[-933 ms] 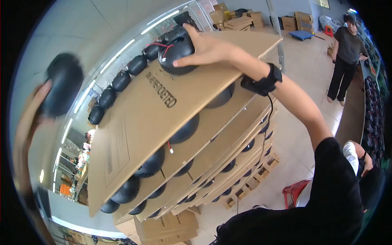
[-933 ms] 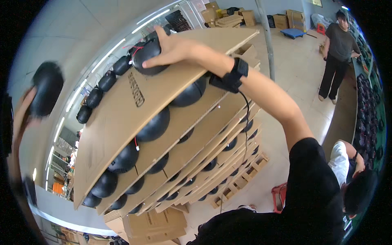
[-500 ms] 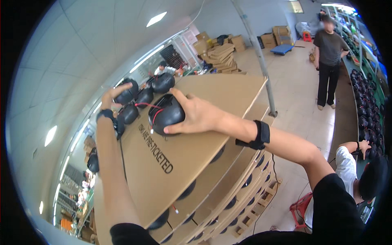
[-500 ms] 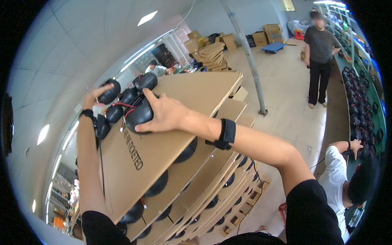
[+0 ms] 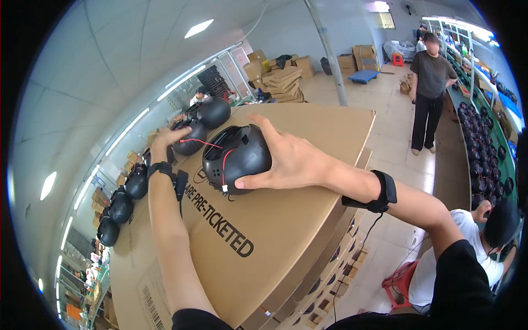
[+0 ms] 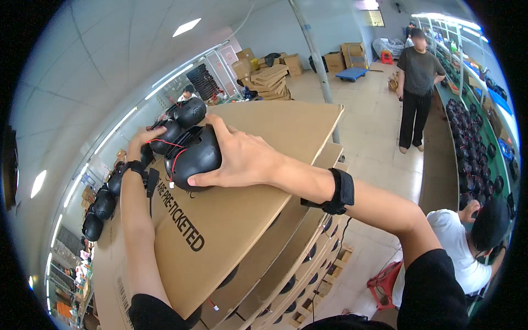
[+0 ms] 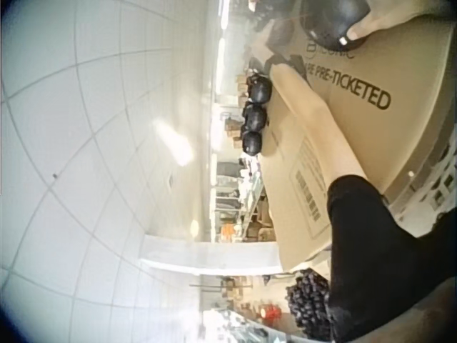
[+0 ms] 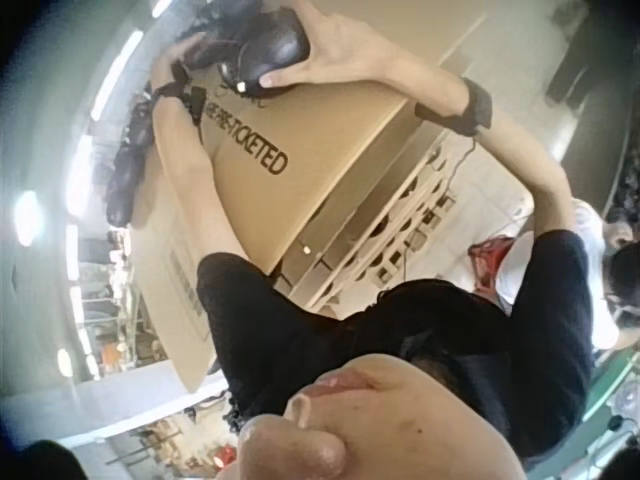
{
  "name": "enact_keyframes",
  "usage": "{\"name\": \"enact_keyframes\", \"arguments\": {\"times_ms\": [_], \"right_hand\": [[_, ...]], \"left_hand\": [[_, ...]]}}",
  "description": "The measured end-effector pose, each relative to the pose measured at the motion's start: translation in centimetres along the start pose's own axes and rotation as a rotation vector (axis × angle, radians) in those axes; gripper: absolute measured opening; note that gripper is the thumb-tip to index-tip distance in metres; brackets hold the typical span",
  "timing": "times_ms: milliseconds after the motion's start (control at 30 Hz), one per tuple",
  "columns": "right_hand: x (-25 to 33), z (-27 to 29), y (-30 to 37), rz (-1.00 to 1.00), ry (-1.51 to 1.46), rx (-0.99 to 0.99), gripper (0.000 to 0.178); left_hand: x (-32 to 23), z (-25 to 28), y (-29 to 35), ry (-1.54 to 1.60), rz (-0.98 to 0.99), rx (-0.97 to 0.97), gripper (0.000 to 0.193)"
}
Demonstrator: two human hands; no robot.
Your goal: Apply hot glue to secure wires and connectors inside a black spherical electronic housing, then stack the finished components on a pallet.
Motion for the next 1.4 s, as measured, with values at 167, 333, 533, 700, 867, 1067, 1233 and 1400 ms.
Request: {"name": "enact_keyframes", "arguments": {"times_ms": [167, 333, 533, 700, 867, 1067, 1233, 1400], "right_hand": [[0.0, 0.2, 0.1, 0.178, -0.117, -0.094, 0.114], [-0.3, -1.0, 0.4, 0.175, -0.373, 0.113, 0.103], [-0.8, -2.6, 0.3, 0.165, -0.102, 0.242, 0.089], [-0.2, -3.6, -0.2, 0.215, -0.002, 0.327, 0.087], [-2.2, -1.9, -0.6, 0.121, 0.163, 0.122, 0.054], [-1.2, -3.1, 0.1, 0.119, 0.22, 0.296, 0.033], [-0.8, -3.4, 1.3, 0.158, 0.294, 0.309, 0.032], [0.5, -4.2, 1.3, 0.223, 0.329, 0.315, 0.032]], "left_hand": [[-13.0, 9.5, 8.1, 0.298, -0.526, 0.191, 0.093], [-20.9, 1.4, 25.2, -0.385, -0.788, 0.758, 0.111], [-15.4, 3.8, 25.5, -0.417, -0.458, 0.716, 0.117], [-18.3, 2.8, 25.2, -0.591, -0.634, 0.458, 0.109], [-20.1, 1.8, 25.4, -0.496, -0.635, 0.449, 0.11], [-16.7, 3.1, 26.1, -0.131, -0.569, 0.698, 0.101], [-15.6, 1.9, 26.0, -0.401, -0.484, 0.658, 0.093], [-5.8, 0.2, 18.7, -0.634, -0.476, 0.519, 0.096]]}}
Point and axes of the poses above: each hand's wrist, its own y-axis away from the middle knuckle, its own z-axis out of the back of the hand, x = y × z, the point moved 9 cm from there along -y, towards the middle knuckle, and after that the axes turned 2 degrees about x, right-handed, at the moved point
